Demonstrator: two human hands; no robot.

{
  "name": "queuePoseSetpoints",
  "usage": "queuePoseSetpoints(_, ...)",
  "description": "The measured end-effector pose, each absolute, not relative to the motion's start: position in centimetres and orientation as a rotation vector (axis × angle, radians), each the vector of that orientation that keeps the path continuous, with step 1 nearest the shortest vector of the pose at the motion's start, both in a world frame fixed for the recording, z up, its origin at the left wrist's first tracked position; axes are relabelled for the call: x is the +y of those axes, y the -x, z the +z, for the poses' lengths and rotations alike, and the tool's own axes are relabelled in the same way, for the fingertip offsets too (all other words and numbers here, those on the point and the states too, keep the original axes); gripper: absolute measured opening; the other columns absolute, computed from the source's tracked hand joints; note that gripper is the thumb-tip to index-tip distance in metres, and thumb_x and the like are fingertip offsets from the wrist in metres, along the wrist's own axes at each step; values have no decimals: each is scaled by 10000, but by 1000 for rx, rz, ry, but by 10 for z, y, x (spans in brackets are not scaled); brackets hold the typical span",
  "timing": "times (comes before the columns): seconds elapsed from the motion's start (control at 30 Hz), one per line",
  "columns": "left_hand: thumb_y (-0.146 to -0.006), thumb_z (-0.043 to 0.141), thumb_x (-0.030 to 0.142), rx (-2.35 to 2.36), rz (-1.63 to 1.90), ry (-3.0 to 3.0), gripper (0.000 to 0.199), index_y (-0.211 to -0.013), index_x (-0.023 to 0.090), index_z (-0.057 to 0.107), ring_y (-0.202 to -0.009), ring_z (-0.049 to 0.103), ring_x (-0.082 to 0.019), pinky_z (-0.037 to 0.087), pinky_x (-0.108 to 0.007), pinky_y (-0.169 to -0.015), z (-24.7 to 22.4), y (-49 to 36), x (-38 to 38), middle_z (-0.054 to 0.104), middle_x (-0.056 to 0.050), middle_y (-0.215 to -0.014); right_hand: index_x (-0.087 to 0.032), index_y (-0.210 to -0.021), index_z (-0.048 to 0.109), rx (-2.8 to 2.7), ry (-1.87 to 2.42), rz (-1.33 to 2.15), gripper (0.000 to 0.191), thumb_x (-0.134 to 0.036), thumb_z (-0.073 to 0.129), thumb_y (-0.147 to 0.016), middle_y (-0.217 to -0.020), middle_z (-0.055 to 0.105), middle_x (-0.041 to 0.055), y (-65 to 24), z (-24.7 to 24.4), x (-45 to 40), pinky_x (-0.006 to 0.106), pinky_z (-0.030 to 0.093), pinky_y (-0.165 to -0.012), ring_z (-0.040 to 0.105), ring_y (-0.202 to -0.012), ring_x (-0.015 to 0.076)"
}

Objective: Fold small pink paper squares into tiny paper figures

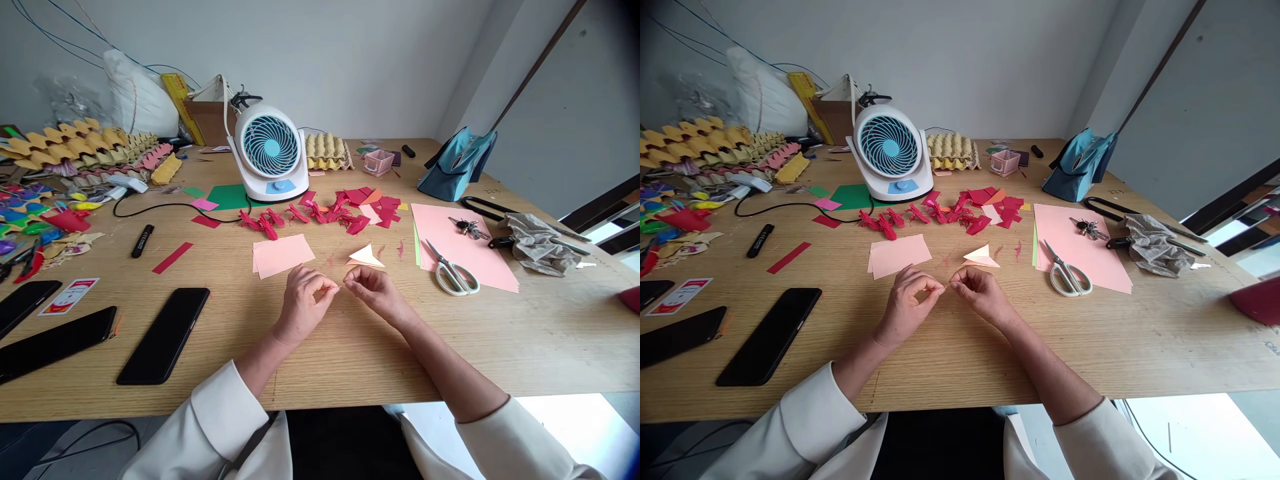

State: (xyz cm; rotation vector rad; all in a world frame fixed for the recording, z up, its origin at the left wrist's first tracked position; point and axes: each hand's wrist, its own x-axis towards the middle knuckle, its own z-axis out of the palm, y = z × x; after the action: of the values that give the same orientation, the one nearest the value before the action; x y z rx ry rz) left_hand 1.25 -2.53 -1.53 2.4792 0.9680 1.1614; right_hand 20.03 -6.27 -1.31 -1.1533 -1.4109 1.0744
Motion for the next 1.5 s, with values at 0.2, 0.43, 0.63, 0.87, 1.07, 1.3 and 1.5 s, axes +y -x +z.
queuePoseSetpoints(0.2,-870,665,265,941,1231,-2427,124,-755,221,677,-772,583,-171,388,-412,-993,-15,-12,-27,688,5,-733,-191,-884,610,-1573,1219,869,213,-404,596,-893,-806,610,32,-195,-13,-68,284,429,-658,550,-729,156)
queuePoseSetpoints(0.43,-874,666,269,929,1256,-2517,125,-755,233,679,-785,584,-170,351,-429,-1042,-10,-12,-30,719,17,-745,-192,-862,612,-1671,1198,725,89,-269,584,-895,-804,607,25,-194,-9,-70,278,440,-656,552,-712,143)
queuePoseSetpoints(0.63,-886,641,241,925,1230,-2553,133,-754,231,661,-787,580,-172,337,-431,-1061,-12,-11,-31,713,16,-749,-197,-836,567,-1800,1197,579,91,-216,526,-915,-811,572,37,-193,-9,-71,296,443,-671,535,-716,153)
queuePoseSetpoints(0.87,-905,597,226,935,1123,-2588,154,-753,227,619,-809,580,-184,326,-441,-1063,-10,-13,-30,695,12,-745,-211,-839,498,-1882,1208,500,97,-203,473,-932,-815,531,44,-192,-16,-69,308,413,-667,501,-730,172)
queuePoseSetpoints(1.07,-877,617,228,912,1140,-2358,164,-715,210,621,-772,591,-186,433,-387,-914,-11,-13,-27,672,-8,-724,-210,-793,523,-1737,1199,601,218,-351,497,-957,-747,522,25,-191,-11,-69,306,411,-655,494,-688,164)
queuePoseSetpoints(1.3,-885,629,329,856,1026,-1843,208,-757,188,713,-737,681,-179,507,-313,-788,-11,-15,-26,726,-21,-700,-201,-879,555,-1613,1218,671,232,-425,540,-939,-824,576,43,-190,-12,-70,307,441,-693,543,-733,167)
queuePoseSetpoints(1.5,-878,635,390,862,1005,-1539,252,-894,161,740,-721,717,-186,544,-320,-803,-22,-17,-23,753,-32,-700,-198,-908,564,-1598,1249,673,240,-438,573,-914,-847,597,51,-189,-14,-70,302,450,-685,560,-759,170)
